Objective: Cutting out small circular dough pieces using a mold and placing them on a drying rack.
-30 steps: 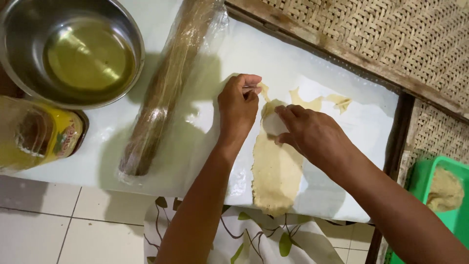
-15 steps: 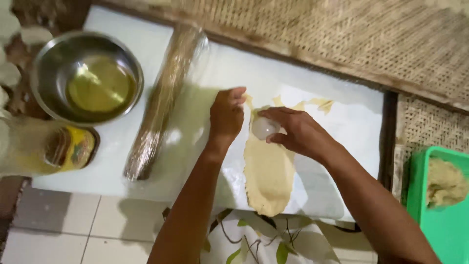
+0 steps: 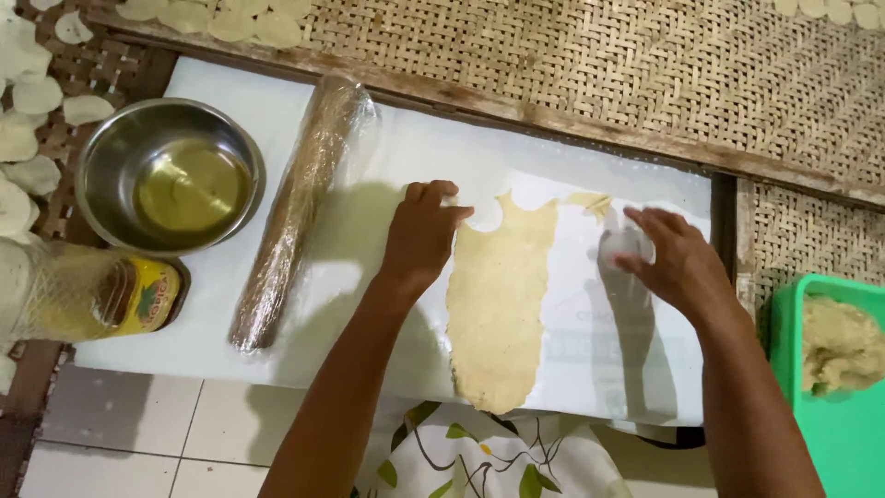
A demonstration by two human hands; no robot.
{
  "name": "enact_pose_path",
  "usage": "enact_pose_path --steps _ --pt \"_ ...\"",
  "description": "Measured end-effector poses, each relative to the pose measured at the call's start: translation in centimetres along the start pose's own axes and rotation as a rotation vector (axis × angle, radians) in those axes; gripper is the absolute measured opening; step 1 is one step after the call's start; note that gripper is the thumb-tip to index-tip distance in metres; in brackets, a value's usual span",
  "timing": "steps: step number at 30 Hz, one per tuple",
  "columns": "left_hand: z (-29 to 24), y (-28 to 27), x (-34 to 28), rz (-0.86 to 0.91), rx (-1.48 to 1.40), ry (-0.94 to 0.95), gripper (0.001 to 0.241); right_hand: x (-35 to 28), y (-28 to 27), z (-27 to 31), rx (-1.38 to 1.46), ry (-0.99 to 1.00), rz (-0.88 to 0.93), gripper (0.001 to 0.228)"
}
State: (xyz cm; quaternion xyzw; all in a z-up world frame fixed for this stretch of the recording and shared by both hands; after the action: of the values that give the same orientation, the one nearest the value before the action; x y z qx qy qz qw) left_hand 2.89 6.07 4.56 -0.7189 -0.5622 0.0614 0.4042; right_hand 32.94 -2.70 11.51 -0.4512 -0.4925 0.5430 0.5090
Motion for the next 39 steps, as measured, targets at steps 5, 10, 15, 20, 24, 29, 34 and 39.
enact_pose_path --steps 5,10,15,20,24,29,34,39 --pt "0.2 -0.9 0.3 0.017 -0.033 -0.041 0.015 4.9 0.5 6.3 0.197 -0.129 -0.087 0.035" --pt "0.5 -1.2 0.2 0.064 -0.022 -0.077 0.009 9.3 2.8 11.1 0.267 -0.246 -0.059 0.031" --pt "1.0 -0.9 -0.1 0.103 -0.039 -0.118 0.009 10.2 3.3 13.4 0.167 -0.363 0.038 0.03" --pt "1.2 -1.3 -0.1 0.061 -0.086 -0.134 0.008 11.0 4.6 12.4 0.145 -0.183 0.265 0.015" --pt "1.7 -1.4 -0.4 0.076 -0.147 -0.149 0.008 11.8 5.3 10.2 0.398 -0.302 0.065 0.025" --pt "2.0 -1.3 -0.6 0.06 -0.172 -0.14 0.012 11.7 5.1 4.8 0.392 0.01 -0.022 0.019" --pt "2.5 -1.2 -0.9 0.012 -0.176 -0.1 0.016 9.3 2.7 2.5 0.266 -0.061 -0.169 0.023" --pt "2.9 -1.7 -1.3 0.032 -0.126 -0.19 0.012 7.3 1.4 5.7 0.109 -0.252 -0.119 0.02"
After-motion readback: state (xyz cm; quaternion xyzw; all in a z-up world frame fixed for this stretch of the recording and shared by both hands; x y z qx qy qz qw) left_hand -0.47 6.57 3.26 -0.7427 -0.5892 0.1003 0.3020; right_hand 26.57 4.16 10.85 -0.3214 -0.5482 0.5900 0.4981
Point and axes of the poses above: each hand's wrist, its own x-axis towards the middle knuckle, its own y-axis out of the palm, z = x × y, the point moved 9 cm from there along x, towards the middle knuckle, and after that the axes turned 4 degrees about -y, right-handed, at the moved point
